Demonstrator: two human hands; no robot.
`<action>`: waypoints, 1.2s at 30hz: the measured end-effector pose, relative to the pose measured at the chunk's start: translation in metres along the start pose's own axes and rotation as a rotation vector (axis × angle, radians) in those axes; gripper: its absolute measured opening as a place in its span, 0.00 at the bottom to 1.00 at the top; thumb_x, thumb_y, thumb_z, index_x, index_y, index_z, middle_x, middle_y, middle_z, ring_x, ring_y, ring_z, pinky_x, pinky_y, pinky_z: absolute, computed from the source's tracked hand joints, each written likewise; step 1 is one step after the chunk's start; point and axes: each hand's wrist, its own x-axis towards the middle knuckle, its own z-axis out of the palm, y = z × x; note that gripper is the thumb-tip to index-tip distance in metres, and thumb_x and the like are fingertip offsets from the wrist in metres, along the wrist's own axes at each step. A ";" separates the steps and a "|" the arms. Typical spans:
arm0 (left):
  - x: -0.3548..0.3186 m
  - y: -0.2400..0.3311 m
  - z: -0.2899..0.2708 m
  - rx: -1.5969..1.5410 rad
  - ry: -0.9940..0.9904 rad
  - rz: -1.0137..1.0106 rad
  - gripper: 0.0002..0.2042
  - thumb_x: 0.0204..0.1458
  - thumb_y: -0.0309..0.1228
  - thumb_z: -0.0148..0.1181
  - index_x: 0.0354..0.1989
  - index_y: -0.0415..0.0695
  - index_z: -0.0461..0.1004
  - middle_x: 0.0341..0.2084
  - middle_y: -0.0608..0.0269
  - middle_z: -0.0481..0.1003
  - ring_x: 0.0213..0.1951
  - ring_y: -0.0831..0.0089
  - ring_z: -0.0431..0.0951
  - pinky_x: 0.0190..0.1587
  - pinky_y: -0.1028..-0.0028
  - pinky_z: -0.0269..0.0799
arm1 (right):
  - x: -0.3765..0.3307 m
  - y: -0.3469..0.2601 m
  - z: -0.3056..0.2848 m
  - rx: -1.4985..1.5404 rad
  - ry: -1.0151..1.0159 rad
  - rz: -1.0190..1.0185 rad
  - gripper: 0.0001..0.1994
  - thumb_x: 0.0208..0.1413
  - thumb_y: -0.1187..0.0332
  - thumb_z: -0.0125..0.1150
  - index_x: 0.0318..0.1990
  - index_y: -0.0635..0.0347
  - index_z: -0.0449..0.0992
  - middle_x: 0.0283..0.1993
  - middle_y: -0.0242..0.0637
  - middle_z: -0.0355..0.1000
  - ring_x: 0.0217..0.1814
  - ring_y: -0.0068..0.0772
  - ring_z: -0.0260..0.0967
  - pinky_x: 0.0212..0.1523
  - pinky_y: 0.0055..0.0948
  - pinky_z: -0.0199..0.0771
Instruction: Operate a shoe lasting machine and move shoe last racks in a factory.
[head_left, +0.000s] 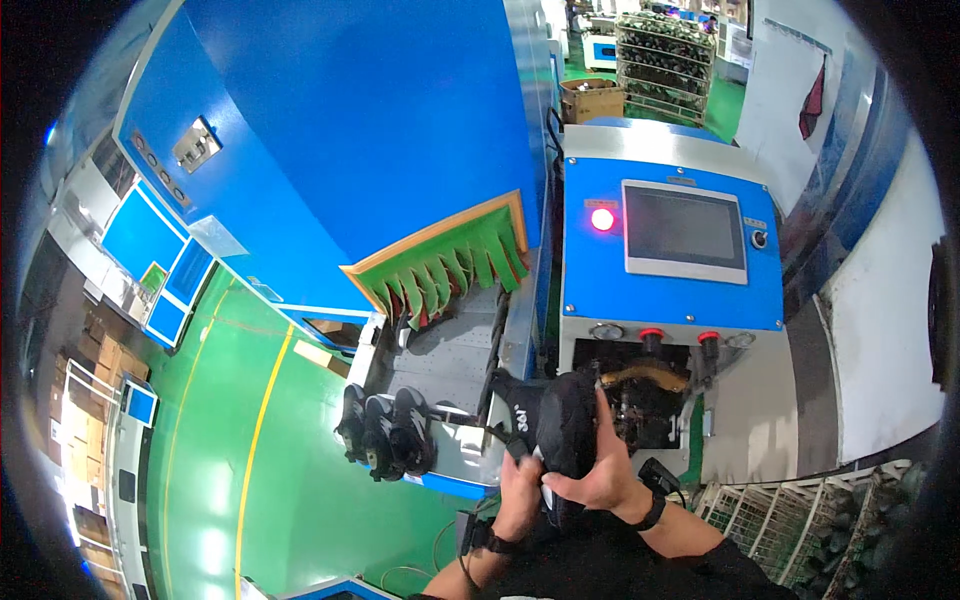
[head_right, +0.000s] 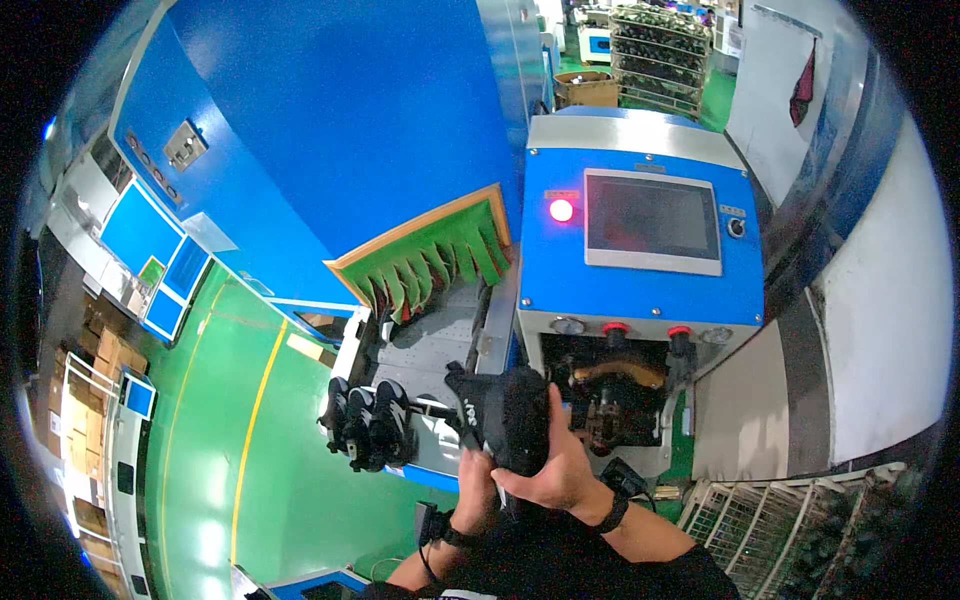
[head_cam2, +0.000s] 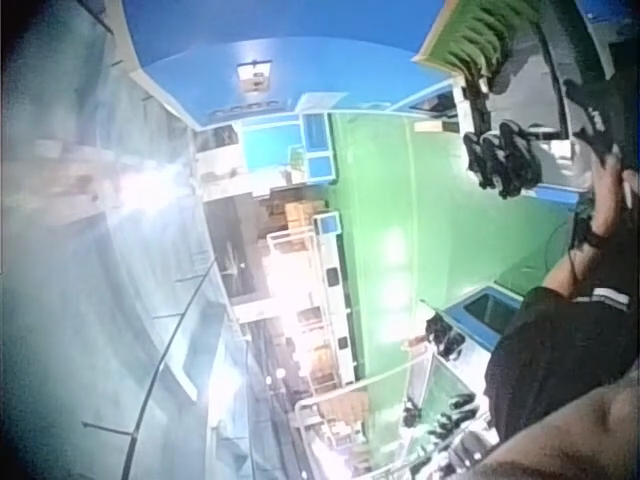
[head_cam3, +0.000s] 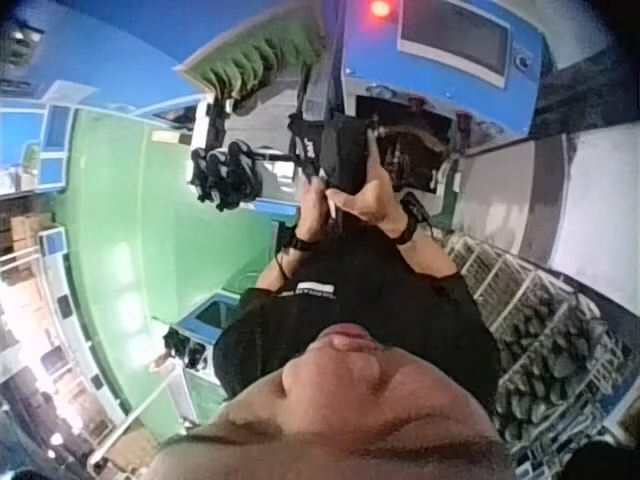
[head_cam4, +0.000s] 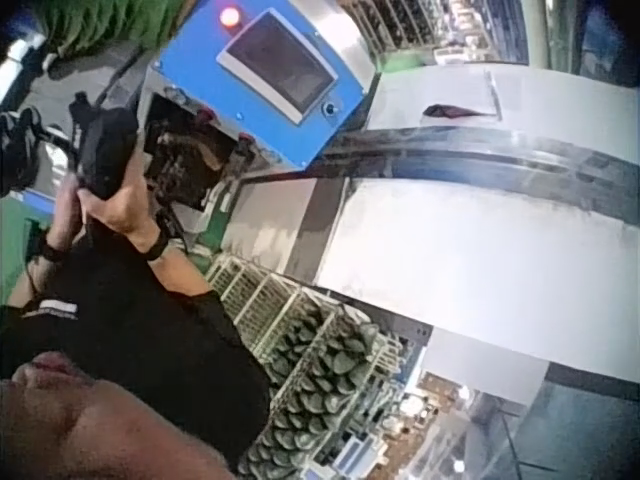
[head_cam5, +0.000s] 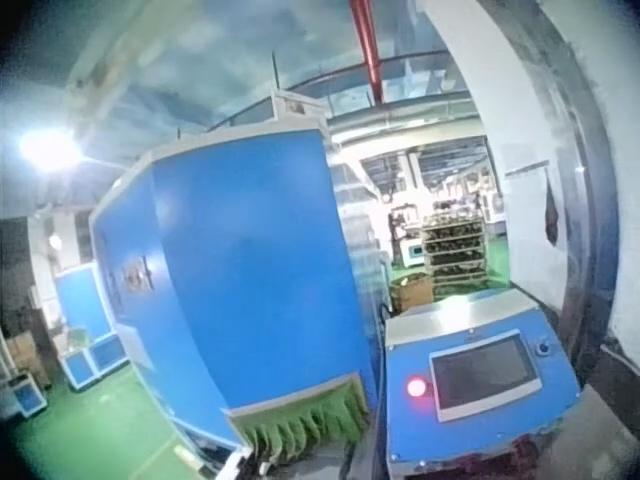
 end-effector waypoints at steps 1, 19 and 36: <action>0.001 -0.015 0.004 -0.152 0.053 -0.005 0.27 0.62 0.39 0.51 0.61 0.29 0.62 0.49 0.49 0.75 0.49 0.64 0.77 0.54 0.67 0.73 | -0.007 -0.002 -0.009 -0.107 0.036 -0.097 0.63 0.41 0.59 0.77 0.73 0.74 0.31 0.63 0.60 0.66 0.60 0.53 0.72 0.61 0.37 0.70; -0.008 -0.045 0.056 0.742 -0.675 0.499 0.14 0.59 0.31 0.46 0.37 0.30 0.74 0.34 0.39 0.78 0.36 0.42 0.79 0.43 0.56 0.76 | -0.159 0.066 -0.125 0.807 0.582 0.506 0.39 0.47 0.67 0.64 0.69 0.65 0.60 0.57 0.42 0.73 0.53 0.37 0.76 0.53 0.33 0.78; 0.024 -0.058 -0.008 0.999 -0.592 -0.287 0.16 0.57 0.42 0.53 0.44 0.43 0.78 0.34 0.45 0.80 0.41 0.46 0.80 0.45 0.56 0.74 | -0.037 0.072 -0.112 -0.592 0.335 0.653 0.45 0.48 0.56 0.70 0.74 0.47 0.55 0.47 0.55 0.77 0.44 0.47 0.78 0.45 0.37 0.75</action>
